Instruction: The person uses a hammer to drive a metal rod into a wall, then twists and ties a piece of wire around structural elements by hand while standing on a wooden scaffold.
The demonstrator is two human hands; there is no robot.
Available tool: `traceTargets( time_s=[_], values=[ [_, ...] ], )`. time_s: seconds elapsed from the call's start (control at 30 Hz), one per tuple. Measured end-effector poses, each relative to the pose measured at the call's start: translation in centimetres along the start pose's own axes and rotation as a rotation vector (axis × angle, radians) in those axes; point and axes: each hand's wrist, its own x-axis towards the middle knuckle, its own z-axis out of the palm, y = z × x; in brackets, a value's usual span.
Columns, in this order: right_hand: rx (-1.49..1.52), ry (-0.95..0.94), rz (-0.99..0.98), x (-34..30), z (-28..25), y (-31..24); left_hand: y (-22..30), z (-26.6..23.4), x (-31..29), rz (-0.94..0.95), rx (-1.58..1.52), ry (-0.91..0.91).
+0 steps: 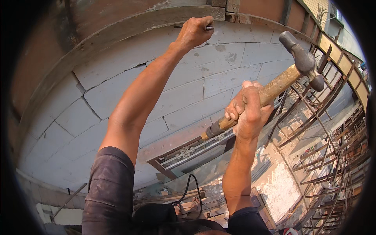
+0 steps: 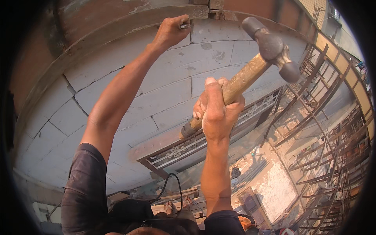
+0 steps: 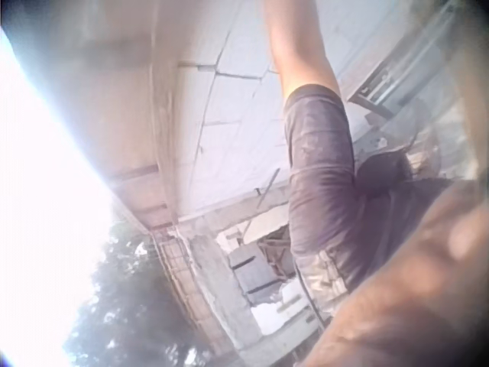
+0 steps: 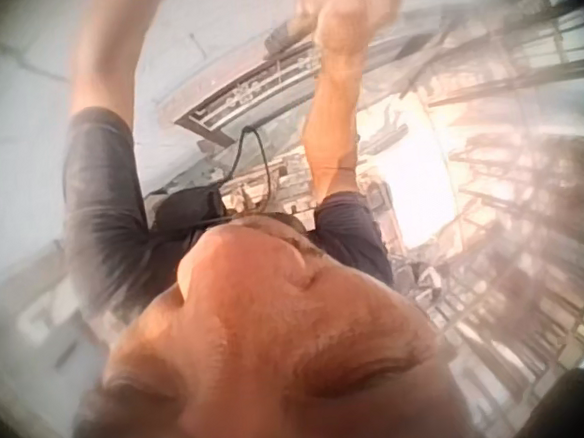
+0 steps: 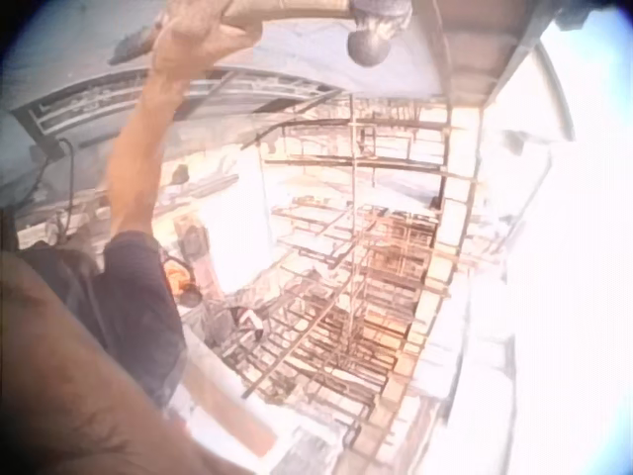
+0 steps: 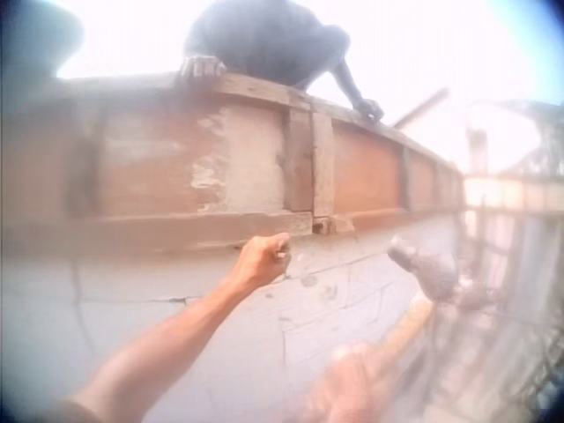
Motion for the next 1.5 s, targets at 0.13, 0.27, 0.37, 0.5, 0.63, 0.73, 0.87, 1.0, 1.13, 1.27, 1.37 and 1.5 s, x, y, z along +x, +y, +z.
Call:
traceTargets(
  time_s=[0.13, 0.27, 0.37, 0.5, 0.63, 0.73, 0.87, 1.0, 1.13, 1.27, 1.37, 1.5],
  values=[
    [0.119, 0.067, -0.330, 4.0, 0.7, 1.7, 0.8, 0.4, 0.1, -0.046, -0.027, 0.002],
    [-0.283, -0.219, 0.341, 6.2, 1.4, 7.2, -1.5, 0.8, -0.3, 0.013, -0.030, 0.057],
    [-0.265, -0.187, 0.229, 3.9, 1.9, 7.6, -3.4, 0.2, -0.5, -0.031, -0.074, -0.001],
    [0.011, -0.027, -0.171, 6.4, 2.8, 8.3, -2.6, 1.6, -0.4, 0.047, -0.076, 0.102],
    [-0.414, -0.171, 0.296, 8.5, 3.4, 11.8, -4.4, 1.7, -1.4, -0.033, -0.063, 0.104],
    [-0.343, -0.163, 0.218, 7.2, 3.9, 11.2, -5.2, 1.5, -1.6, -0.071, -0.061, 0.162],
    [-0.150, -0.091, -0.051, 8.8, 4.2, 12.6, -4.9, 1.8, -2.2, -0.075, -0.092, 0.213],
    [-0.447, -0.159, 0.247, 9.6, 4.6, 11.2, -5.0, 1.6, -4.2, 0.017, -0.016, 0.288],
    [-0.283, -0.122, 0.075, 9.0, 3.7, 11.0, -5.2, 0.7, -5.0, 0.000, 0.128, 0.318],
    [-0.432, -0.210, 0.237, 10.2, 4.7, 11.6, -5.8, 0.1, -4.5, 0.047, 0.229, 0.327],
    [-0.408, -0.227, 0.273, 8.7, 4.0, 13.2, -6.2, -0.7, -5.2, -0.007, 0.315, 0.250],
    [-0.020, -0.069, 0.161, 6.6, 3.0, 11.0, -5.6, -1.3, -4.5, 0.019, 0.352, 0.222]
  ],
)
